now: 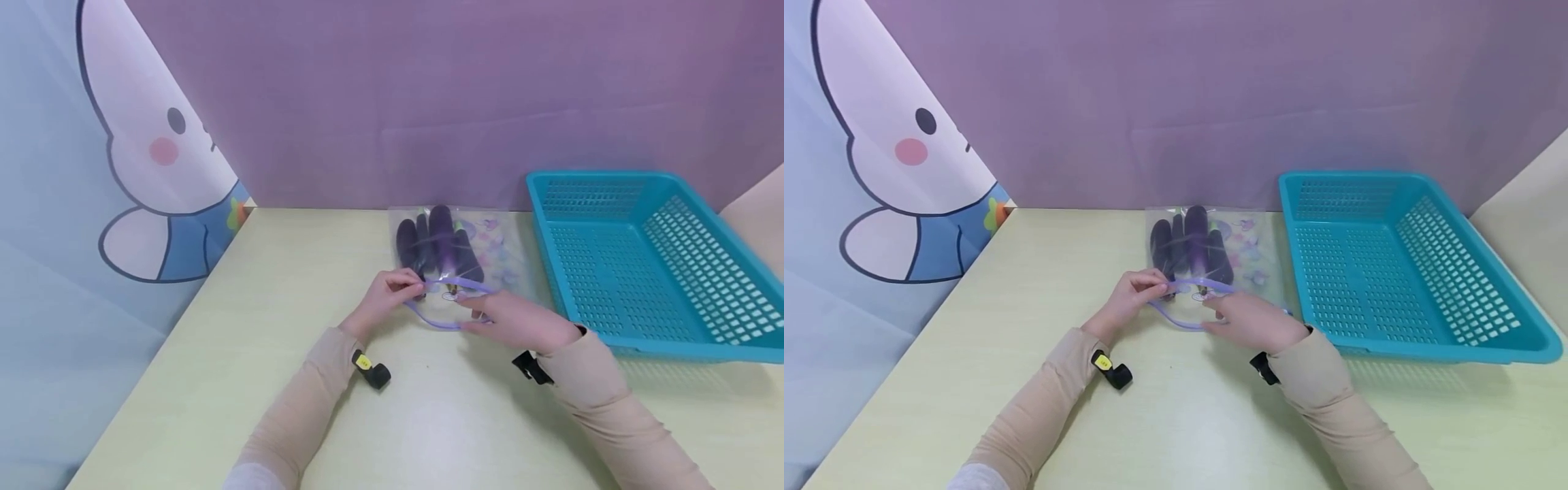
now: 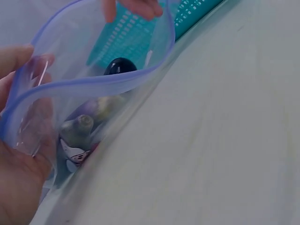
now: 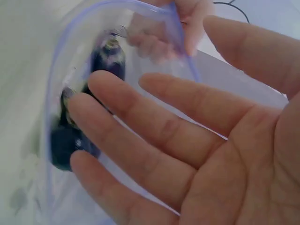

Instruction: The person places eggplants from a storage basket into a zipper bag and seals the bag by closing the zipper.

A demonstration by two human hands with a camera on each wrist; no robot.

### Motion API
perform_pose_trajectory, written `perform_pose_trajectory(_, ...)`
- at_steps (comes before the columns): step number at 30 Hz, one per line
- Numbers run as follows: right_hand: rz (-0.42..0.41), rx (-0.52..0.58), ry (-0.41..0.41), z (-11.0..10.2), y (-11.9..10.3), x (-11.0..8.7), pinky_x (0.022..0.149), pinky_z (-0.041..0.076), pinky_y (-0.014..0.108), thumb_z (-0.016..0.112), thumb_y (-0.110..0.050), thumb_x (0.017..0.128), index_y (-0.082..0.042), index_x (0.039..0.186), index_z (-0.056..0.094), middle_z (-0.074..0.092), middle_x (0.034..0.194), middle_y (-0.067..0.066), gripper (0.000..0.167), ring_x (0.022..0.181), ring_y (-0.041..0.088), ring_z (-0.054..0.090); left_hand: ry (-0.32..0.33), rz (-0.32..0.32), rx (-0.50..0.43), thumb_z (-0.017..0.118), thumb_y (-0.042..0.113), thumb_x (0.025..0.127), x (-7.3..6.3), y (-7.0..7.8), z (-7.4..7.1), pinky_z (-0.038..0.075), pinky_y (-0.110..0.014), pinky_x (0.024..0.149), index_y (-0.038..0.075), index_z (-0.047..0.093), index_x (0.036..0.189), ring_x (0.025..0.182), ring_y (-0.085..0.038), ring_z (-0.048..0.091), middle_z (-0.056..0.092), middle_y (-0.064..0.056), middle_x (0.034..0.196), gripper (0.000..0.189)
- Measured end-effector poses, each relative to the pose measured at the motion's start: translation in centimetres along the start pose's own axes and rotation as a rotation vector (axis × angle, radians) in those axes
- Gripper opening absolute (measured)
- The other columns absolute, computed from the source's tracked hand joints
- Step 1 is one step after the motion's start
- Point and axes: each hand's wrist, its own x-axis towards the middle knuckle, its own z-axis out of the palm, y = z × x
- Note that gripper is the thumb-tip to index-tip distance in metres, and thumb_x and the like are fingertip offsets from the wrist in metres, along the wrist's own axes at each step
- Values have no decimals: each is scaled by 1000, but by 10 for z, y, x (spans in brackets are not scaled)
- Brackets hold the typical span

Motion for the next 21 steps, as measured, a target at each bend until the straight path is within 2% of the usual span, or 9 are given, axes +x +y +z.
perform_pose_trajectory(5,-13,1,46,-8,-4,-11,75,53,36,57,-28,94,-6,134,52,68,105,8,46,89,18,64,-99,-31,62,62,-5,85,-1,0,-10,51,-21,79,-17,63,97,86,-6,59,65,-19,94,17)
perform_pose_trajectory(8,-1,-30,74,-14,-6,-17,81,52,41,57,-29,95,-5,133,53,67,112,11,45,97,23,64,-159,-38,106,62,-6,84,0,0,-14,52,-24,83,-16,64,97,90,-7,60,63,-28,101,16)
perform_pose_trajectory(12,19,-53,86,-16,-7,-20,82,52,42,58,-27,94,-1,130,54,66,114,13,45,98,24,65,-219,-103,169,65,-5,83,-1,1,-17,50,-26,89,-10,66,100,97,-11,59,64,-23,106,18)
perform_pose_trajectory(16,52,-53,79,-17,-6,-21,80,53,42,58,-27,94,-2,131,53,66,115,14,45,97,25,64,-289,-187,247,71,3,81,-2,5,-21,48,-27,93,-1,69,104,103,-16,59,66,-13,111,24)
perform_pose_trajectory(21,78,-58,83,-19,-5,-22,80,52,42,57,-28,94,-4,132,53,65,118,14,45,99,25,63,-402,-195,408,76,12,78,-2,10,-25,44,-29,98,9,70,107,104,-15,57,65,-3,112,30)
